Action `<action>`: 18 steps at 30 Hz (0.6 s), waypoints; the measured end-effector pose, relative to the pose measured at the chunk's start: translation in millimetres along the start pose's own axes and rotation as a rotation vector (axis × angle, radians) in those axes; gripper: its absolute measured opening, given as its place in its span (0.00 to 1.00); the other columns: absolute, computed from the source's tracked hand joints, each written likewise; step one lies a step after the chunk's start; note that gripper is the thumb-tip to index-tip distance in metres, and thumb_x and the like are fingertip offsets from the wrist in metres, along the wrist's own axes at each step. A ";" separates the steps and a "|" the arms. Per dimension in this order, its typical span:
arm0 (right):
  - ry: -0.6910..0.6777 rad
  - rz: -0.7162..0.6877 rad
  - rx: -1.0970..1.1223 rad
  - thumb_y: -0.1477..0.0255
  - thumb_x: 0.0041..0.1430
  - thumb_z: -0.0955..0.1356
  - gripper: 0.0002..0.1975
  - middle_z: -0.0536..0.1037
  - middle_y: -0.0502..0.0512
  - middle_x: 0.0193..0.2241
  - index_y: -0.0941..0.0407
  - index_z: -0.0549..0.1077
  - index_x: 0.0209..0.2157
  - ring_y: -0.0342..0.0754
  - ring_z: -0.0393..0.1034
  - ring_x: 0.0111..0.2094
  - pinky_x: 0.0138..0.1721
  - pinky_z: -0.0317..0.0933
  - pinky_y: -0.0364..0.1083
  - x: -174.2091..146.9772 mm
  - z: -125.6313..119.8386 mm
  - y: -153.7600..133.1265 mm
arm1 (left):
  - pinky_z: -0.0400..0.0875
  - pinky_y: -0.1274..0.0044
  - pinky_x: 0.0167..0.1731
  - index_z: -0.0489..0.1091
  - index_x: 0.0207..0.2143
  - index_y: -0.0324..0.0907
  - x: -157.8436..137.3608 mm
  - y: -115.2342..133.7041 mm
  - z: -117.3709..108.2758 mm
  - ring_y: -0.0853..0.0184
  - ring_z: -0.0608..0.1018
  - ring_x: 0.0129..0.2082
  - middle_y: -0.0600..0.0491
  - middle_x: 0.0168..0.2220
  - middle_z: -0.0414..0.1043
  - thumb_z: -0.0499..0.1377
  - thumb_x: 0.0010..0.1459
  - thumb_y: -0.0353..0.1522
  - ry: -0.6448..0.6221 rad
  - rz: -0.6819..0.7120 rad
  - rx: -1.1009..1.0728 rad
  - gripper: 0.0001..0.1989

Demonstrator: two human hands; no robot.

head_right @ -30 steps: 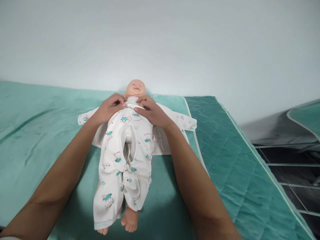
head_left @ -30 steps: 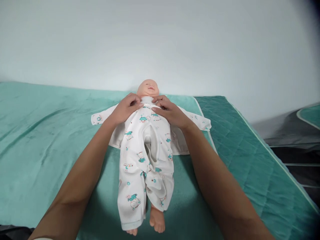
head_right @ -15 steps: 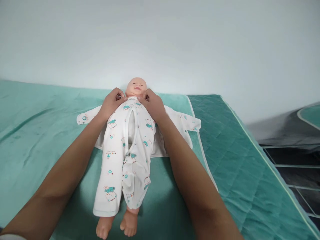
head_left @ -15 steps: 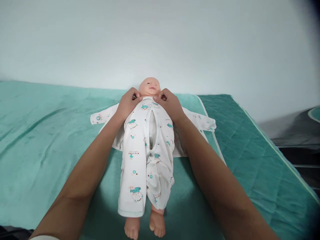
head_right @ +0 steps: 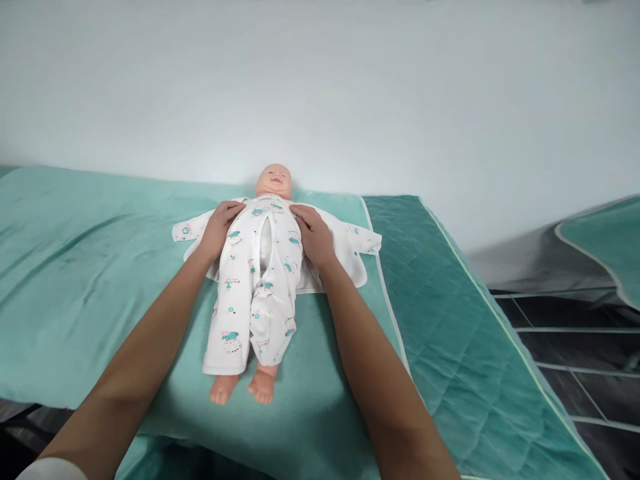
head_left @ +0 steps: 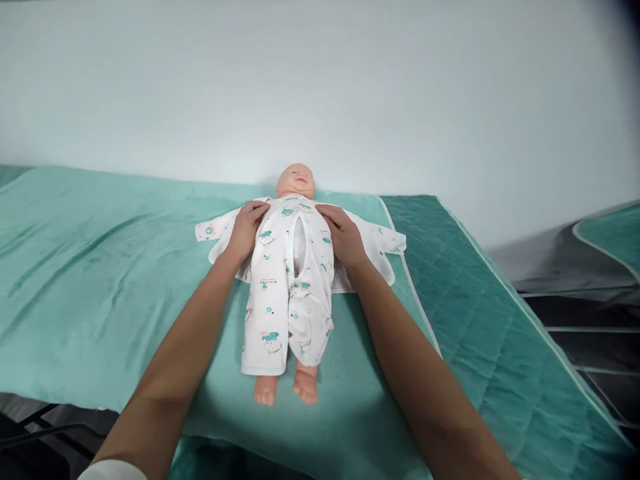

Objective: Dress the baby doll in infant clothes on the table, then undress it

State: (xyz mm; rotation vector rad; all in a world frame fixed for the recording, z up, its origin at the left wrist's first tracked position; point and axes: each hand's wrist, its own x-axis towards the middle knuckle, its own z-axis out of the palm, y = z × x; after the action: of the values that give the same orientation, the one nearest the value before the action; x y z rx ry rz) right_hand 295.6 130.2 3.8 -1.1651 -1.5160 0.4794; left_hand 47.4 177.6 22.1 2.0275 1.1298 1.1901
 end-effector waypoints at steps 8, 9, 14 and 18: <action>0.224 0.233 -0.150 0.66 0.58 0.65 0.13 0.82 0.59 0.41 0.55 0.78 0.40 0.52 0.74 0.43 0.52 0.66 0.56 -24.3 1.4 2.1 | 0.69 0.66 0.49 0.74 0.41 0.42 -29.8 2.1 -9.1 0.58 0.75 0.44 0.47 0.43 0.78 0.54 0.53 0.26 -0.018 -0.146 0.154 0.14; 0.213 0.284 -0.167 0.66 0.56 0.66 0.13 0.82 0.59 0.39 0.56 0.78 0.40 0.53 0.74 0.41 0.50 0.67 0.57 -24.9 0.8 3.3 | 0.70 0.67 0.47 0.74 0.40 0.42 -30.5 1.0 -10.6 0.58 0.76 0.42 0.48 0.41 0.79 0.55 0.52 0.26 -0.039 -0.193 0.153 0.14; 0.033 0.424 -0.121 0.66 0.53 0.68 0.13 0.84 0.58 0.38 0.56 0.80 0.37 0.57 0.76 0.41 0.47 0.68 0.57 -23.9 -6.6 8.3 | 0.72 0.65 0.45 0.73 0.36 0.43 -28.1 2.1 -14.8 0.55 0.78 0.41 0.47 0.39 0.81 0.58 0.50 0.27 -0.086 -0.282 0.100 0.09; -0.047 0.434 0.076 0.62 0.50 0.72 0.14 0.85 0.55 0.33 0.56 0.82 0.36 0.59 0.77 0.42 0.47 0.70 0.55 -23.3 -9.8 2.4 | 0.72 0.61 0.49 0.74 0.35 0.41 -30.4 17.0 -12.0 0.52 0.79 0.44 0.45 0.39 0.81 0.61 0.54 0.34 -0.150 -0.297 -0.076 0.07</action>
State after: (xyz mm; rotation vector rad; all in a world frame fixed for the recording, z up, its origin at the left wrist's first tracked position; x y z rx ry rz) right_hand 303.2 108.5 -7.0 -1.4357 -1.2695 0.8529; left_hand 35.5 143.1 27.4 1.7845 1.2396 0.9044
